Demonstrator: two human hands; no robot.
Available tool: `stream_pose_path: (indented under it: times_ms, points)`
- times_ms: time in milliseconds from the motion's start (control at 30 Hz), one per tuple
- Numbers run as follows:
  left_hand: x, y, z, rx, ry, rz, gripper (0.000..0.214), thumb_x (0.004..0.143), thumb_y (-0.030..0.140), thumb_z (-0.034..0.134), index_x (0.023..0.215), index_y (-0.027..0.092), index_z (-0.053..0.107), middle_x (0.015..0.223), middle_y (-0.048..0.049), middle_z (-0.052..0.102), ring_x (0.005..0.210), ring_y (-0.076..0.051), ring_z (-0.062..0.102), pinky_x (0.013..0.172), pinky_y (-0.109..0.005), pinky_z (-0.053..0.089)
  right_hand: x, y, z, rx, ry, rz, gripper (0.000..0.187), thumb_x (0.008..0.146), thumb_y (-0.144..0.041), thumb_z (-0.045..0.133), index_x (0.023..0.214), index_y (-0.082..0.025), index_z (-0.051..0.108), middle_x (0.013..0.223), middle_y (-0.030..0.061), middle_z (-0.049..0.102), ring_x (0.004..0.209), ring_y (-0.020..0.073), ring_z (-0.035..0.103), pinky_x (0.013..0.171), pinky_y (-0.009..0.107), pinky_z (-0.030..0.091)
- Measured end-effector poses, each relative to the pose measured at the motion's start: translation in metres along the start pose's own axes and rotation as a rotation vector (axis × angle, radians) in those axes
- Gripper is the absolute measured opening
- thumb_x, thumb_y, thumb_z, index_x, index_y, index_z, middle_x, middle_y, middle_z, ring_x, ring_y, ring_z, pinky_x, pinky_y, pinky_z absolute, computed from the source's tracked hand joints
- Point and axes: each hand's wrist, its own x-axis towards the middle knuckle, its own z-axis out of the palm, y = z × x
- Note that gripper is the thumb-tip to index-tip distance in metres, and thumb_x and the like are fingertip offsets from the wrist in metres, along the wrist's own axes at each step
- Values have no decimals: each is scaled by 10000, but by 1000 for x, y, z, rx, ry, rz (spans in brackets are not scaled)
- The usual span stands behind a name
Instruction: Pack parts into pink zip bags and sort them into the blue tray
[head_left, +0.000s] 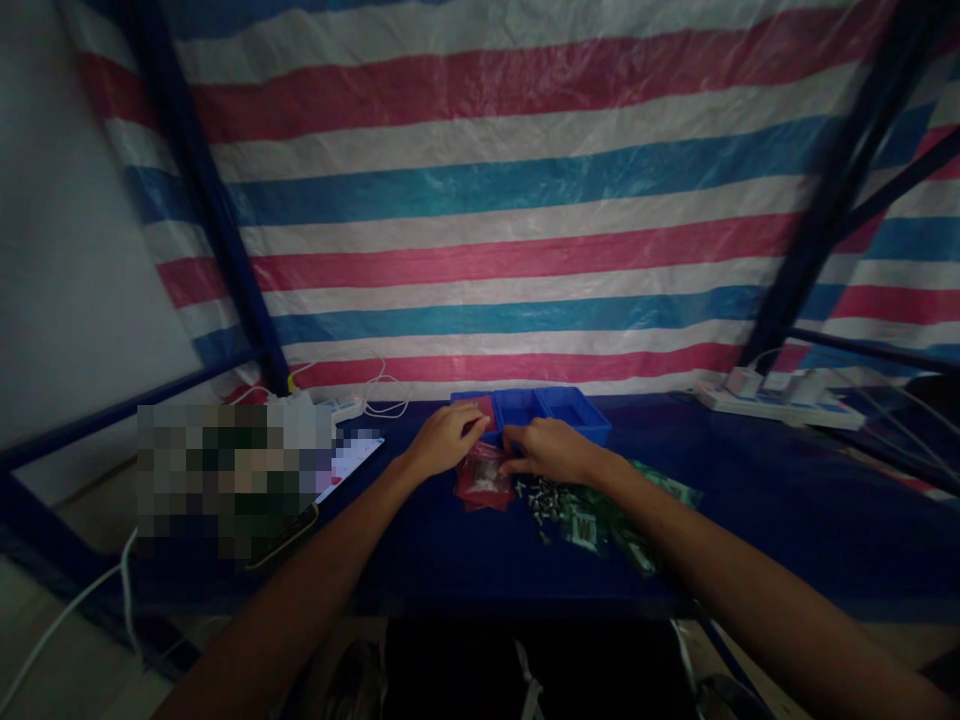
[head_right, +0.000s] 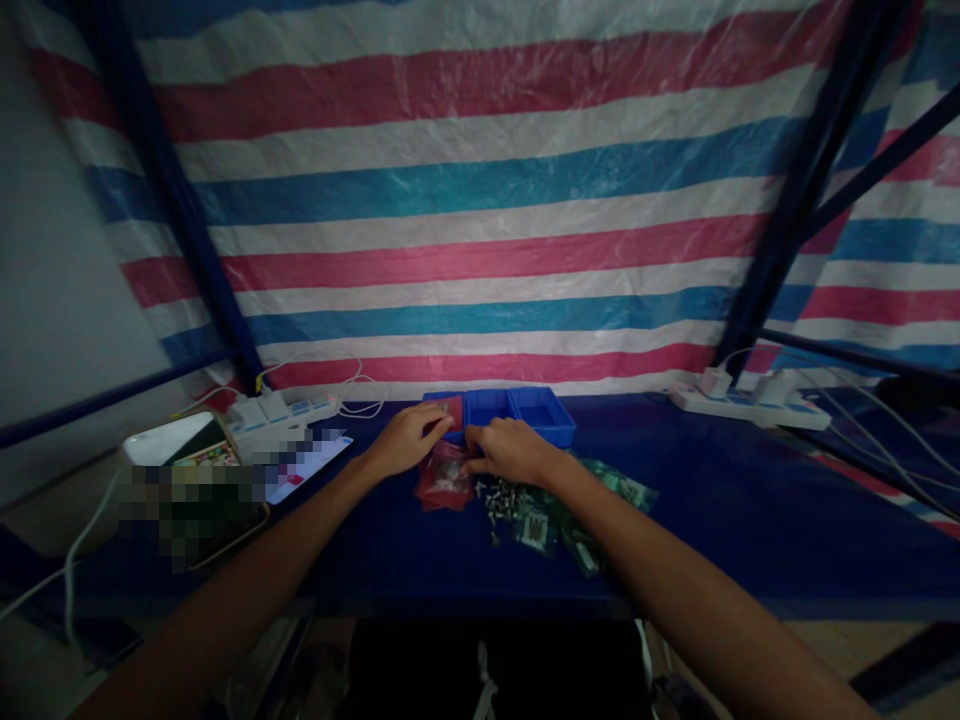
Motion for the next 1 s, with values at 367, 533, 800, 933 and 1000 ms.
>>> stream_pose_path:
  times_ms: [367,533,800,933,1000]
  points:
    - [0,1,-2,71,55,-29,303,1076,342,473,996,223,740,997,-73,753,983,-247,678,952,-397,479,1,1,6,13,-26,25,185,979,-383,660,1000,-218,742,803,84,729,723,222,663,619,306,334]
    - [0,-1,0,84,75,-14,316,1083,355,463,1000,221,736,929,-64,721,924,-240,657,912,-384,481,0,-2,0,23,-16,10,125,968,-250,587,1038,-203,679,766,56,684,665,189,591,603,319,262]
    - [1,-2,-6,7,121,-26,313,1095,333,435,1195,241,717,1165,-68,742,1127,-250,660,1031,-405,469,-1,-9,-19,294,247,-129,69,939,-215,506,914,-208,569,922,57,632,815,191,559,757,333,410]
    - [1,2,-8,-58,174,-43,354,1110,336,389,1260,244,697,1178,-64,749,1119,-242,677,1041,-385,476,0,-6,-17,501,310,-57,150,1046,-353,458,992,-233,529,883,43,623,762,188,567,717,342,463]
    - [1,4,-7,-118,211,-72,385,1121,360,355,1253,231,693,1147,-65,757,1062,-234,698,999,-362,496,1,-4,-14,670,277,33,194,1060,-435,453,1016,-250,492,803,16,609,652,171,557,618,324,469]
